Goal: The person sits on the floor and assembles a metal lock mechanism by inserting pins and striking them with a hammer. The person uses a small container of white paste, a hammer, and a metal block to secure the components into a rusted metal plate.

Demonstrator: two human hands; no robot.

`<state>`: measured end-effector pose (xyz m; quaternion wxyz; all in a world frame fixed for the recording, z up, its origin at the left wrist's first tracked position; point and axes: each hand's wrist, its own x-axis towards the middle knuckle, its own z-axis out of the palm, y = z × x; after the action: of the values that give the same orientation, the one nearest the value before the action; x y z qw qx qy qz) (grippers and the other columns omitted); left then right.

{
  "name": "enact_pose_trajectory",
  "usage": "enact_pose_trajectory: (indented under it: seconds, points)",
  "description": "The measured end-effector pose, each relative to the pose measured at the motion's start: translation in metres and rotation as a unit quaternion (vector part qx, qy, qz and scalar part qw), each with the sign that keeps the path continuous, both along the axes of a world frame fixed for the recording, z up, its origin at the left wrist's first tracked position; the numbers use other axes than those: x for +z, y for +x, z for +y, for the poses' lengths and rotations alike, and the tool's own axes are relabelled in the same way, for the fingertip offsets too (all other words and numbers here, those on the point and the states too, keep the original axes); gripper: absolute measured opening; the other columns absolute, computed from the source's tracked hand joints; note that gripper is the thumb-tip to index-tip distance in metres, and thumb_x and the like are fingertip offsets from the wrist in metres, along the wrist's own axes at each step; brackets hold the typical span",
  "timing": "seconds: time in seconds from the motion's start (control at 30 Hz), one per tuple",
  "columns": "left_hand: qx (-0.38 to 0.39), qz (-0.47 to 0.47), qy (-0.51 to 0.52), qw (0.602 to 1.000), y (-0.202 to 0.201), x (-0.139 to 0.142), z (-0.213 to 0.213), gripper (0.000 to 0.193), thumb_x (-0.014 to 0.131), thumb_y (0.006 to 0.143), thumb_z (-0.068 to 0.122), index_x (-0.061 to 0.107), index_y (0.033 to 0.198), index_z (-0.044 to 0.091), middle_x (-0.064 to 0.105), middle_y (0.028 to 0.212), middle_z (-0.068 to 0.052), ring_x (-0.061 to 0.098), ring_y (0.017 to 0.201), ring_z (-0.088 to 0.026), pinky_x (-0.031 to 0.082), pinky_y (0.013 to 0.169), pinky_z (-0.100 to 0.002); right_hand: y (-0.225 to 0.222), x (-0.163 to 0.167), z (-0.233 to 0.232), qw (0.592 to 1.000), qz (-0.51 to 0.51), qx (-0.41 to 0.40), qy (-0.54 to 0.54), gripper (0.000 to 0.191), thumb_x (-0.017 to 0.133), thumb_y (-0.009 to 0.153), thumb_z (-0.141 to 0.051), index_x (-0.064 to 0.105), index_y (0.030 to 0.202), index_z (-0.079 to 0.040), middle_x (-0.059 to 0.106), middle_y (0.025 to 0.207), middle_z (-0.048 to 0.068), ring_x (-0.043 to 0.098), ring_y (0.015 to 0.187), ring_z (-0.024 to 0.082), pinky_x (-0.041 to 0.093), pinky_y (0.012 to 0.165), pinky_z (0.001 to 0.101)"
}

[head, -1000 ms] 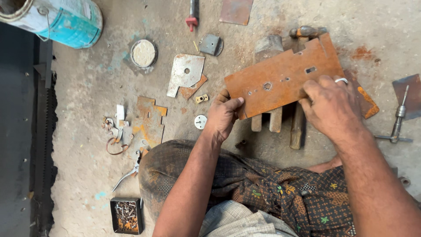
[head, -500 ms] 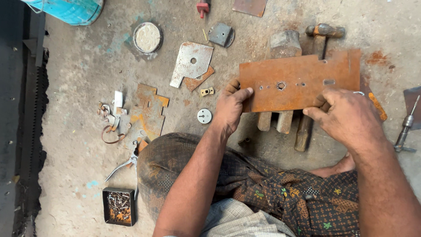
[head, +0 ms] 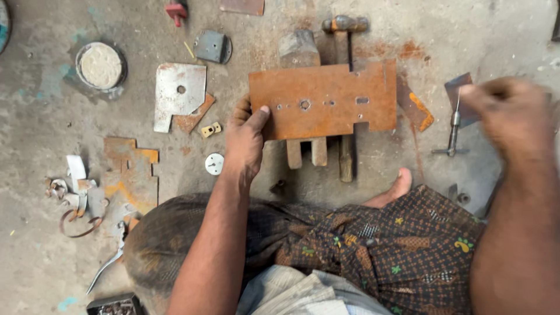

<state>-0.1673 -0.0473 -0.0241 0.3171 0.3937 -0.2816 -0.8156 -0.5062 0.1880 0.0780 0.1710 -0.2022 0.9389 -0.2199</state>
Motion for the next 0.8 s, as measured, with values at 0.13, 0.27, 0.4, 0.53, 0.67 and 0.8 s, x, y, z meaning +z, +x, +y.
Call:
enact_pose_trajectory:
  seconds: [0.13, 0.27, 0.4, 0.53, 0.67, 0.8]
  points:
    - [-0.003, -0.004, 0.001, 1.0, 0.0, -0.002, -0.003, 0.04, 0.063, 0.097, 0.005, 0.058, 0.136, 0.001, 0.068, 0.127, -0.01, 0.066, 0.114, -0.02, 0.054, 0.103, -0.035, 0.048, -0.013, -0.047, 0.969, -0.233, -0.006, -0.083, 0.051, 0.079, 0.095, -0.031, 0.062, 0.132, 0.001, 0.072, 0.115, 0.023, 0.071, 0.088, 0.026, 0.06, 0.075, 0.0364]
    - [-0.017, -0.039, -0.021, 0.999, 0.001, 0.0, -0.006, 0.041, 0.066, 0.097, 0.01, 0.059, 0.136, 0.001, 0.069, 0.123, -0.009, 0.067, 0.109, -0.018, 0.056, 0.096, -0.034, 0.078, -0.023, -0.084, 0.931, -0.328, -0.035, -0.155, 0.046, 0.081, 0.088, -0.02, 0.064, 0.126, -0.001, 0.074, 0.11, 0.014, 0.073, 0.086, 0.018, 0.059, 0.061, 0.0344]
    - [-0.018, -0.146, -0.033, 0.989, 0.017, 0.004, -0.012, 0.042, 0.065, 0.102, 0.027, 0.062, 0.136, 0.003, 0.065, 0.109, -0.007, 0.061, 0.093, -0.017, 0.055, 0.078, -0.034, 0.078, -0.035, -0.088, 0.939, -0.308, 0.002, -0.156, 0.042, 0.081, 0.088, -0.011, 0.069, 0.125, 0.001, 0.076, 0.104, 0.012, 0.07, 0.077, 0.019, 0.053, 0.054, 0.0304]
    - [0.021, -0.277, -0.072, 0.958, 0.044, 0.009, -0.02, 0.045, 0.064, 0.102, 0.034, 0.06, 0.134, 0.002, 0.068, 0.104, -0.015, 0.068, 0.083, -0.021, 0.055, 0.071, -0.039, 0.071, -0.039, -0.087, 0.937, -0.296, 0.037, -0.183, 0.041, 0.081, 0.089, -0.009, 0.068, 0.126, 0.002, 0.076, 0.106, 0.013, 0.07, 0.079, 0.018, 0.051, 0.055, 0.0267]
    - [-0.188, -0.581, -0.338, 0.716, 0.051, 0.007, -0.009, 0.041, 0.067, 0.094, 0.034, 0.063, 0.122, 0.004, 0.072, 0.107, -0.023, 0.071, 0.097, -0.04, 0.056, 0.085, -0.048, 0.07, -0.038, -0.091, 0.951, -0.274, 0.041, -0.139, 0.043, 0.082, 0.087, -0.012, 0.068, 0.125, 0.002, 0.077, 0.106, 0.012, 0.072, 0.082, 0.018, 0.053, 0.056, 0.0278]
    - [-0.273, -0.622, -0.371, 0.633, 0.037, -0.002, 0.0, 0.029, 0.062, 0.094, 0.024, 0.061, 0.114, 0.003, 0.07, 0.11, -0.027, 0.07, 0.1, -0.045, 0.055, 0.087, -0.054, 0.074, -0.03, -0.097, 0.955, -0.267, 0.048, -0.117, 0.045, 0.083, 0.087, -0.015, 0.067, 0.124, 0.004, 0.076, 0.106, 0.015, 0.072, 0.085, 0.021, 0.054, 0.06, 0.0319]
